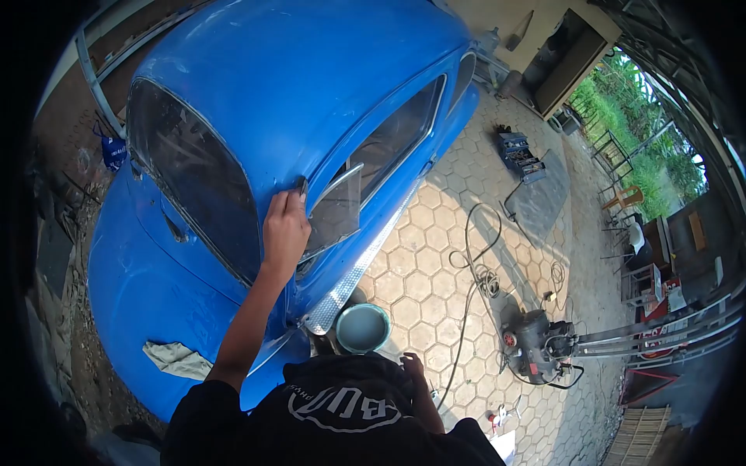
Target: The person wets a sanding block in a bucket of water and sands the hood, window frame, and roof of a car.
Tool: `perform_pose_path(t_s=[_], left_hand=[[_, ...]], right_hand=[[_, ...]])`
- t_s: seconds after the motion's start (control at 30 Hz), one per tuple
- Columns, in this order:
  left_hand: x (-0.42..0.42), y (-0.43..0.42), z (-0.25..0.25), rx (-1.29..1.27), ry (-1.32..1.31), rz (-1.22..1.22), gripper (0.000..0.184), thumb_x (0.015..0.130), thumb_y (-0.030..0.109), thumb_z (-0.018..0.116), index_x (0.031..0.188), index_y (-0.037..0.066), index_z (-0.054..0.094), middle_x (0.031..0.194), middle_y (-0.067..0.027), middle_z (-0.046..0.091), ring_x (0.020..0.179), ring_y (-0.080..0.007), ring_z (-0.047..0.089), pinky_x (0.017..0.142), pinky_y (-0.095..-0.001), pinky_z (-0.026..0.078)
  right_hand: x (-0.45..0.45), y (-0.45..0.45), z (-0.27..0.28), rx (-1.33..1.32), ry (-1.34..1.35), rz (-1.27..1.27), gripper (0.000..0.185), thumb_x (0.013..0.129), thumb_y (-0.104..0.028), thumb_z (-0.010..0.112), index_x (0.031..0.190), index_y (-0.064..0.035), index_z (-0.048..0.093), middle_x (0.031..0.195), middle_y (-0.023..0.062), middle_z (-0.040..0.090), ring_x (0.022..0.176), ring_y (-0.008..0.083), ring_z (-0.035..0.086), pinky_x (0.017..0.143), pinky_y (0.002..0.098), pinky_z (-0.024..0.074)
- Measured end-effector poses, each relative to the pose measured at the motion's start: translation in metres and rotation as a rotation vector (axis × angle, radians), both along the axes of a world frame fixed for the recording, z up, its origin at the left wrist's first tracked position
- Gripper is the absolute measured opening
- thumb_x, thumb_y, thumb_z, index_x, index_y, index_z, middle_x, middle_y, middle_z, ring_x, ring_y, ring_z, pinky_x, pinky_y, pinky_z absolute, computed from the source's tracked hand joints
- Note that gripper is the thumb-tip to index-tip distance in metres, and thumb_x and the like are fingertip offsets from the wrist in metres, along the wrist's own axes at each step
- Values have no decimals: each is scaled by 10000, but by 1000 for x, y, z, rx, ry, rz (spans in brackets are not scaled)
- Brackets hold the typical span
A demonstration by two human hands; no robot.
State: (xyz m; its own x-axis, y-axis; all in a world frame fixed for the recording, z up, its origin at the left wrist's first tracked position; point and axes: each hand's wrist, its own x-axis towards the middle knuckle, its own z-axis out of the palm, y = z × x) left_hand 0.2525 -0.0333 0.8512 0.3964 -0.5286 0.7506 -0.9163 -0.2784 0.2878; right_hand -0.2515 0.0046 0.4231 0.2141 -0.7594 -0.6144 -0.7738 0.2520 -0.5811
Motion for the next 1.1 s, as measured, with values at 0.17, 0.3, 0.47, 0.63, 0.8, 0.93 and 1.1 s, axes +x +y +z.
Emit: perform_pose_path(t_s=[0.17, 0.3, 0.47, 0.63, 0.8, 0.93, 1.1], left_hand=[[8, -60, 19, 29, -1, -13, 49, 845, -32, 631, 892, -44, 640, 888, -171, 635, 879, -319, 649, 762, -398, 570], [9, -90, 34, 64, 24, -35, 72, 837, -28, 630, 908, -39, 635, 910, -161, 631, 891, -313, 652, 770, -392, 574], [8, -21, 8, 135, 97, -81, 152, 891, 72, 662, 987, -45, 648, 987, -157, 632, 947, -300, 642, 807, -376, 574], [-5, -29, 8, 147, 99, -93, 478, 823, 131, 732, 1222, -106, 615, 1160, -177, 598, 1030, -304, 605, 880, -358, 563], [-2, -73, 22, 124, 67, -104, 554, 718, -21, 710, 1255, -112, 610, 1165, -180, 593, 1066, -312, 591, 921, -354, 549], [-5, -30, 11, 102, 47, -169, 548, 764, -63, 653, 1303, -131, 582, 1223, -215, 580, 1114, -333, 585, 953, -372, 538], [-7, -55, 14, 97, 41, -159, 502, 847, -63, 589, 1340, -146, 548, 1293, -251, 554, 1187, -363, 566, 1030, -392, 498]], right_hand=[[-71, 31, -97, -38, 218, 152, 413, 871, -379, 700, 1227, -170, 706, 1119, 142, 747, 1074, 283, 704, 941, 385, 541], [-96, 55, -115, 133, 305, -36, 421, 873, -430, 696, 1229, -206, 711, 1168, 149, 732, 1163, 318, 667, 1003, 412, 512], [-83, 62, -67, 91, 280, -35, 420, 854, -405, 725, 1218, -197, 712, 1154, 166, 732, 1142, 327, 675, 985, 417, 522], [-83, 59, -60, 73, 289, 21, 422, 835, -381, 754, 1207, -187, 712, 1140, 183, 732, 1122, 336, 683, 968, 421, 532], [-91, 55, -76, 27, 283, 86, 426, 816, -356, 782, 1196, -177, 713, 1125, 199, 732, 1101, 345, 692, 951, 426, 542], [-60, 52, 3, -8, 248, -13, 446, 802, -364, 785, 1185, -149, 708, 1103, 206, 734, 1069, 353, 703, 917, 432, 556], [-115, 52, -65, -101, 379, 434, 381, 895, -383, 637, 1140, -102, 714, 1015, 146, 752, 927, 307, 736, 811, 464, 574]])
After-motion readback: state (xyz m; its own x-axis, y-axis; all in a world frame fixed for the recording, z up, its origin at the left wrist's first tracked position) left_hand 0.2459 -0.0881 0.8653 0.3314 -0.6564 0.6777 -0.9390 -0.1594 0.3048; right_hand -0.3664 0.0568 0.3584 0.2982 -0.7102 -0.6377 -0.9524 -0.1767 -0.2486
